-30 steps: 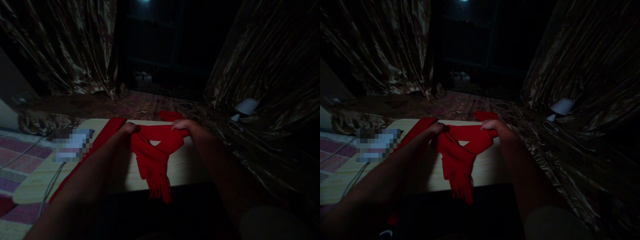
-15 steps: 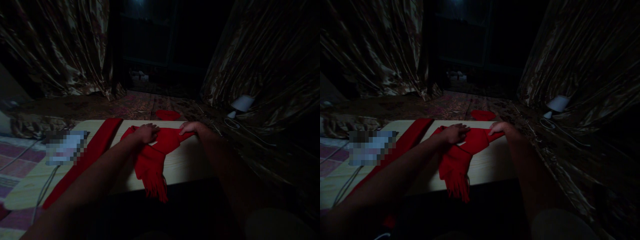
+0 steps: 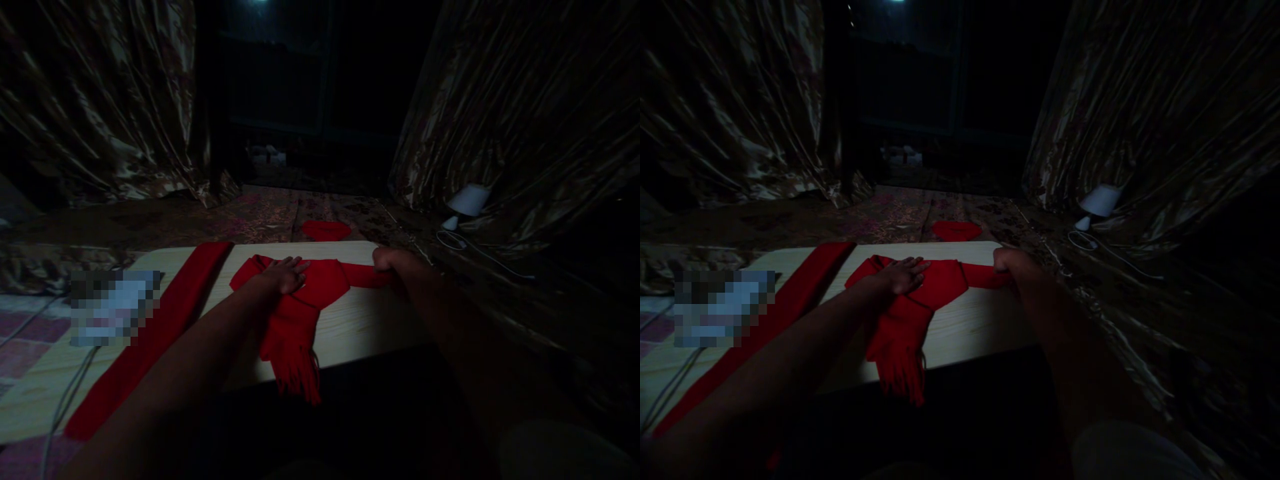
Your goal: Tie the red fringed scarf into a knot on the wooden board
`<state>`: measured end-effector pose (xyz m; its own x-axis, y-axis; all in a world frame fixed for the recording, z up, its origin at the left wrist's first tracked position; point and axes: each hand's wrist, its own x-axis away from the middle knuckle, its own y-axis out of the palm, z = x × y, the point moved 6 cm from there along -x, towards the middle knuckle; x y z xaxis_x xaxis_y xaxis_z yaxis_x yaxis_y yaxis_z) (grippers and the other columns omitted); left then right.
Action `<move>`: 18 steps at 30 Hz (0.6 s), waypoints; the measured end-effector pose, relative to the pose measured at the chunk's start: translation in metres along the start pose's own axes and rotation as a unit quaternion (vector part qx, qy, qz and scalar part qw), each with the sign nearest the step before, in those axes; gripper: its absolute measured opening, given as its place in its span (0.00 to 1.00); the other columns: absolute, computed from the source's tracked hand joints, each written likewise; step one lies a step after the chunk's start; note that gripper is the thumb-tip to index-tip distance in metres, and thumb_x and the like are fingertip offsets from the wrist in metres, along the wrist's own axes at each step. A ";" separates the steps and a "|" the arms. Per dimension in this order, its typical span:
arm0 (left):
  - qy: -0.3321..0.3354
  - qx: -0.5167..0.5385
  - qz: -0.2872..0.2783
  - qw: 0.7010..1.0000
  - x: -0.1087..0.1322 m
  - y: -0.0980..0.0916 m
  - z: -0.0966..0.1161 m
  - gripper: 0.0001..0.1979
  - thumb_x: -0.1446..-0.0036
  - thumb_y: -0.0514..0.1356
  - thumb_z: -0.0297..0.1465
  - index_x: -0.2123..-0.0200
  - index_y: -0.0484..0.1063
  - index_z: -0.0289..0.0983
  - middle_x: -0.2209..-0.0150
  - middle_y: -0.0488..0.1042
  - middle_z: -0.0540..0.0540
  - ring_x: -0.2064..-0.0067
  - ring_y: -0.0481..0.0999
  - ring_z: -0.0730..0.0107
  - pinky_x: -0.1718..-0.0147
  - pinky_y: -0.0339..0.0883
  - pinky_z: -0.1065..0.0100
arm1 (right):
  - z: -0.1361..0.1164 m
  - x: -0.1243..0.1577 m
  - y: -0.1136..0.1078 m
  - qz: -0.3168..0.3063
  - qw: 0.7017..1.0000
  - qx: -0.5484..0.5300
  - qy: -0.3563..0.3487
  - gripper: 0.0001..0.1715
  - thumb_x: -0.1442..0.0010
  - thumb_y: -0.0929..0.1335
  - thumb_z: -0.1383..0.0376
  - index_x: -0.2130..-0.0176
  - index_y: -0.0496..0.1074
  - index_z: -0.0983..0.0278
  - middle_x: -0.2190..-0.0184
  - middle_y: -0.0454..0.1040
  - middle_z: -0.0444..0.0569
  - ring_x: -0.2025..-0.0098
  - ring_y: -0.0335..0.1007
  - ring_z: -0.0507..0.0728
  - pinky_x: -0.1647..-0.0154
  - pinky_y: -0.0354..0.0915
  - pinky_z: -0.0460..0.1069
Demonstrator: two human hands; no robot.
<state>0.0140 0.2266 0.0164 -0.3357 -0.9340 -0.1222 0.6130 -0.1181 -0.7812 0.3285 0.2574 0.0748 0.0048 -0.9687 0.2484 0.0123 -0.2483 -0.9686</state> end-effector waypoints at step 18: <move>-0.035 -0.218 -0.081 0.972 0.000 -0.012 0.014 0.35 0.35 0.44 0.46 0.29 0.52 0.36 0.35 0.64 0.35 0.36 0.67 0.51 0.41 0.60 0.54 | -0.104 0.006 0.020 -0.055 0.848 -0.503 -0.154 0.06 0.39 0.70 0.64 0.62 0.75 0.64 0.73 0.76 0.46 0.75 0.70 0.51 0.72 0.65 0.44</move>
<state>0.0166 0.2238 0.0347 -0.3446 -0.9372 0.0545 0.1889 -0.1261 -0.9739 0.2247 0.2462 0.0554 0.3216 -0.9299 0.1783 -0.8301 -0.3675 -0.4194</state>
